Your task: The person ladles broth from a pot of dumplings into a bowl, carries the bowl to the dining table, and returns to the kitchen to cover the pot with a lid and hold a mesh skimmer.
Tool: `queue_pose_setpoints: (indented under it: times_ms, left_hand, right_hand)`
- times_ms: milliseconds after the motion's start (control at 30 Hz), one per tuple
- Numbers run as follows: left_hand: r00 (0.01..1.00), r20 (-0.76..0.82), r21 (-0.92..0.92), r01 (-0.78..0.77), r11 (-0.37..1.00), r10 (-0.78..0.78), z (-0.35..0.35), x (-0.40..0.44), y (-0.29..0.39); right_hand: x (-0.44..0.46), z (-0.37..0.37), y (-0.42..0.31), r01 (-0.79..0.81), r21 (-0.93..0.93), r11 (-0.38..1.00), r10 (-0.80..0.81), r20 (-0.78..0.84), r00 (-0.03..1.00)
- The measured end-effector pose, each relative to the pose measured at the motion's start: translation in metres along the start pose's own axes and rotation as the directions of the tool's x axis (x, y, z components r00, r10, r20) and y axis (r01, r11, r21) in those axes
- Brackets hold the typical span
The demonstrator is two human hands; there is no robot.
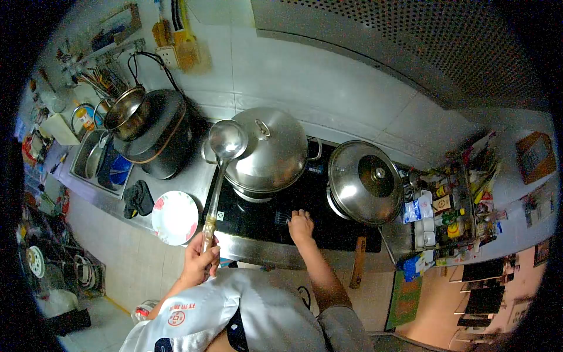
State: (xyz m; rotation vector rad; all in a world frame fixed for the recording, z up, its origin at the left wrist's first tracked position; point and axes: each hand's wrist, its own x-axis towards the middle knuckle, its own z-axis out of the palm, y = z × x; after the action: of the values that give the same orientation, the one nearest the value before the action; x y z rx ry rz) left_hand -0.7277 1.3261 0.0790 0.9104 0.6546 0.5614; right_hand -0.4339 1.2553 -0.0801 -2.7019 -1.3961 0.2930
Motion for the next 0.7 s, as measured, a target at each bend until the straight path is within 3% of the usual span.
queue_pose_setpoints:
  times_ms: [267, 367, 400, 500, 567, 700]
  left_hand:
    - [0.998, 0.055, -0.011, -0.014, 1.0, 0.014, -0.007, 0.001, -0.001]
    - [0.999, 0.05, 0.002, -0.015, 1.0, 0.015, -0.008, 0.001, 0.0]
    - [0.999, 0.049, 0.004, -0.016, 1.0, 0.015, -0.008, 0.0, 0.001]
    - [0.999, 0.037, 0.014, -0.016, 1.0, 0.015, -0.009, -0.001, 0.005]
    - [1.0, 0.025, 0.014, -0.013, 1.0, 0.013, -0.011, -0.001, 0.006]
    - [1.0, 0.016, 0.022, -0.023, 0.999, 0.023, -0.014, 0.0, 0.01]
  right_hand:
    - [-0.002, 0.0, -0.002, -0.015, -0.004, 1.0, 0.015, -0.008, 1.0]
    - [-0.004, 0.001, -0.003, -0.011, 0.0, 1.0, 0.011, -0.06, 0.998]
    - [-0.004, 0.0, -0.003, 0.012, 0.038, 0.999, -0.005, -0.168, 0.986]
    - [-0.002, -0.019, -0.011, 0.136, 0.161, 0.978, -0.046, -0.465, 0.884]
    - [-0.001, -0.077, -0.031, 0.267, 0.255, 0.929, -0.053, -0.623, 0.78]
    - [0.035, -0.163, -0.075, 0.519, 0.257, 0.815, -0.08, -0.838, 0.54]
